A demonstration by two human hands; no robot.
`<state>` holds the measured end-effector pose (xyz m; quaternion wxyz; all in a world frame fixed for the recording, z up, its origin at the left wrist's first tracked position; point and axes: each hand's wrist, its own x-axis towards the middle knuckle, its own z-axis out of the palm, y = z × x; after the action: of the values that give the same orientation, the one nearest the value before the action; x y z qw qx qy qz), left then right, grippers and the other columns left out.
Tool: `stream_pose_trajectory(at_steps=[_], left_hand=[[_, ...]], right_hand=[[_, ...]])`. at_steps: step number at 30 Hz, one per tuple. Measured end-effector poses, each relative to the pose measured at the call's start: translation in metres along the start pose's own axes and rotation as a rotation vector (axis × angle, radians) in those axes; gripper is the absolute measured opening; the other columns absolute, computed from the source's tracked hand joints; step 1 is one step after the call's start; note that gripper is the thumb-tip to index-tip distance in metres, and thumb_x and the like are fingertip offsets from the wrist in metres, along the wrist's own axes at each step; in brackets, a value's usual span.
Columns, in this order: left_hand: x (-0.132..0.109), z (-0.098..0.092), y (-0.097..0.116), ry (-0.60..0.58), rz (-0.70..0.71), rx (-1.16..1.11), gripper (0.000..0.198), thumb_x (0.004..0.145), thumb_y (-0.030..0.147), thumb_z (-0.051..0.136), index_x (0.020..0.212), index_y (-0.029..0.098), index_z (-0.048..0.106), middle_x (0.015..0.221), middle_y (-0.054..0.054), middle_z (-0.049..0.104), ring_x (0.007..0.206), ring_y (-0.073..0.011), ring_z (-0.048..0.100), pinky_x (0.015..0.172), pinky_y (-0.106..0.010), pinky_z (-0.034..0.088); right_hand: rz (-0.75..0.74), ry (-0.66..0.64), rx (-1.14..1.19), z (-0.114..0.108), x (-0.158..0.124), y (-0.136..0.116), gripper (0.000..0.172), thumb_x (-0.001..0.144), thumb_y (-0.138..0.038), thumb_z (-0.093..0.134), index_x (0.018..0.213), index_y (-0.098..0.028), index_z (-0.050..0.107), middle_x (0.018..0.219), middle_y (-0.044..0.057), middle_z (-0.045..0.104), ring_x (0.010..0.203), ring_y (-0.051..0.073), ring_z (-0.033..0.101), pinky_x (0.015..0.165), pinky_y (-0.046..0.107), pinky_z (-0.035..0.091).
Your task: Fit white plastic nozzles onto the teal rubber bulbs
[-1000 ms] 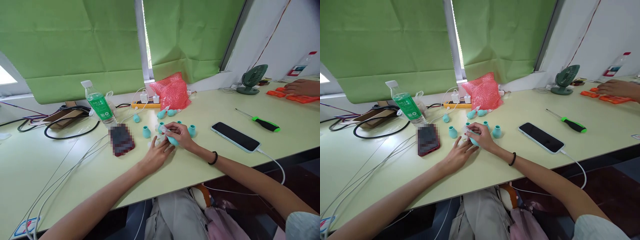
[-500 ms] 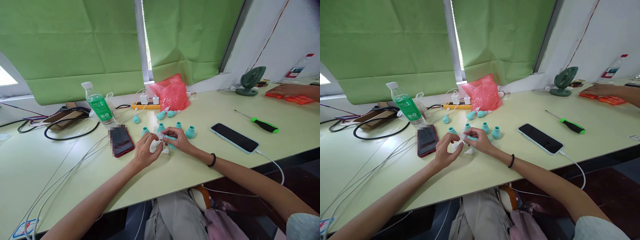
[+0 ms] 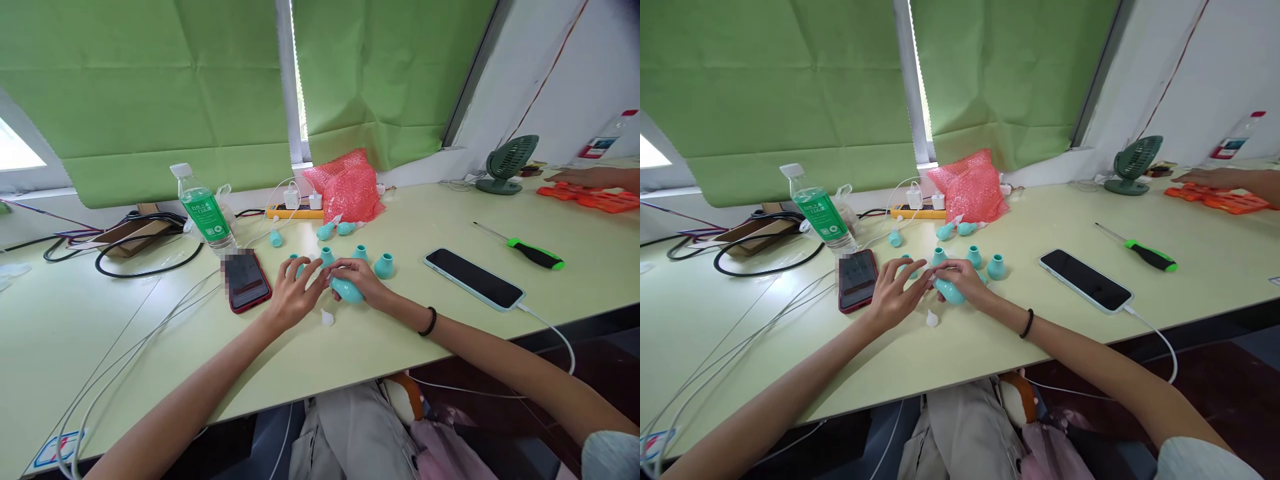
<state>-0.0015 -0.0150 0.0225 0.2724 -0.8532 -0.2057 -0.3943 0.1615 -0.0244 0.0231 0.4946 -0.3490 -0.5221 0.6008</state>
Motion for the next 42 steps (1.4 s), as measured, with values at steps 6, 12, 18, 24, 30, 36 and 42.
stream_pose_trajectory(at_steps=[6,12,18,24,30,36,42], left_hand=[[0.000,0.000,0.001,0.044,0.014,-0.011,0.013,0.073,0.013,0.053,0.083,0.019,0.057,0.091,-0.004,0.059,0.086,-0.0199,0.045,0.070,-0.036,0.040],[0.007,-0.002,-0.003,-0.020,-0.124,-0.219,0.007,0.075,0.017,0.052,0.075,0.020,0.059,0.087,-0.006,0.055,0.081,-0.0165,0.043,0.066,-0.030,0.042],[0.008,-0.006,-0.003,-0.063,-0.055,-0.132,0.009,0.076,0.012,0.049,0.076,0.017,0.056,0.081,-0.006,0.055,0.085,-0.0186,0.042,0.069,-0.032,0.040],[0.006,-0.006,0.000,-0.138,0.064,0.101,0.011,0.079,0.012,0.043,0.082,0.014,0.054,0.083,-0.008,0.055,0.088,-0.0225,0.042,0.074,-0.039,0.036],[0.005,-0.003,0.001,-0.143,-0.126,-0.014,0.011,0.079,0.010,0.040,0.080,0.014,0.051,0.087,-0.009,0.053,0.085,-0.0218,0.041,0.070,-0.037,0.036],[0.003,0.000,0.005,-0.162,-0.201,-0.177,0.010,0.080,0.013,0.040,0.082,0.015,0.050,0.085,-0.008,0.052,0.081,-0.0188,0.040,0.069,-0.033,0.037],[-0.004,0.009,0.011,-0.301,-0.178,-0.105,0.014,0.081,0.018,0.041,0.080,0.015,0.055,0.084,-0.008,0.054,0.079,-0.0190,0.041,0.065,-0.032,0.038]], right_hand=[[-0.087,0.097,-0.078,0.008,-0.005,0.000,0.020,0.064,-0.033,0.060,0.069,-0.015,0.052,0.049,-0.002,0.055,0.040,0.013,0.054,0.041,0.026,0.045],[-0.150,0.172,-0.171,0.010,-0.006,0.006,0.022,0.062,-0.035,0.061,0.069,-0.016,0.053,0.059,0.001,0.059,0.043,0.012,0.054,0.043,0.026,0.048],[-0.239,0.199,-0.254,0.012,-0.010,0.007,0.018,0.066,-0.031,0.058,0.073,-0.015,0.055,0.063,0.002,0.059,0.048,0.013,0.055,0.046,0.026,0.048],[-0.294,0.211,-0.313,0.014,-0.011,0.007,0.019,0.067,-0.032,0.057,0.074,-0.015,0.055,0.065,0.002,0.058,0.048,0.012,0.054,0.048,0.026,0.048],[-0.353,0.299,-0.321,0.013,-0.007,0.009,0.022,0.068,-0.035,0.057,0.076,-0.015,0.057,0.069,0.004,0.059,0.051,0.013,0.056,0.052,0.027,0.049],[-0.285,0.414,-0.110,-0.003,0.003,-0.003,0.026,0.066,-0.040,0.057,0.073,-0.016,0.052,0.063,0.002,0.060,0.041,0.010,0.051,0.040,0.024,0.044],[-0.280,0.240,-0.175,0.001,-0.001,0.001,0.023,0.067,-0.038,0.057,0.071,-0.016,0.051,0.061,0.001,0.058,0.041,0.012,0.052,0.041,0.026,0.044]])
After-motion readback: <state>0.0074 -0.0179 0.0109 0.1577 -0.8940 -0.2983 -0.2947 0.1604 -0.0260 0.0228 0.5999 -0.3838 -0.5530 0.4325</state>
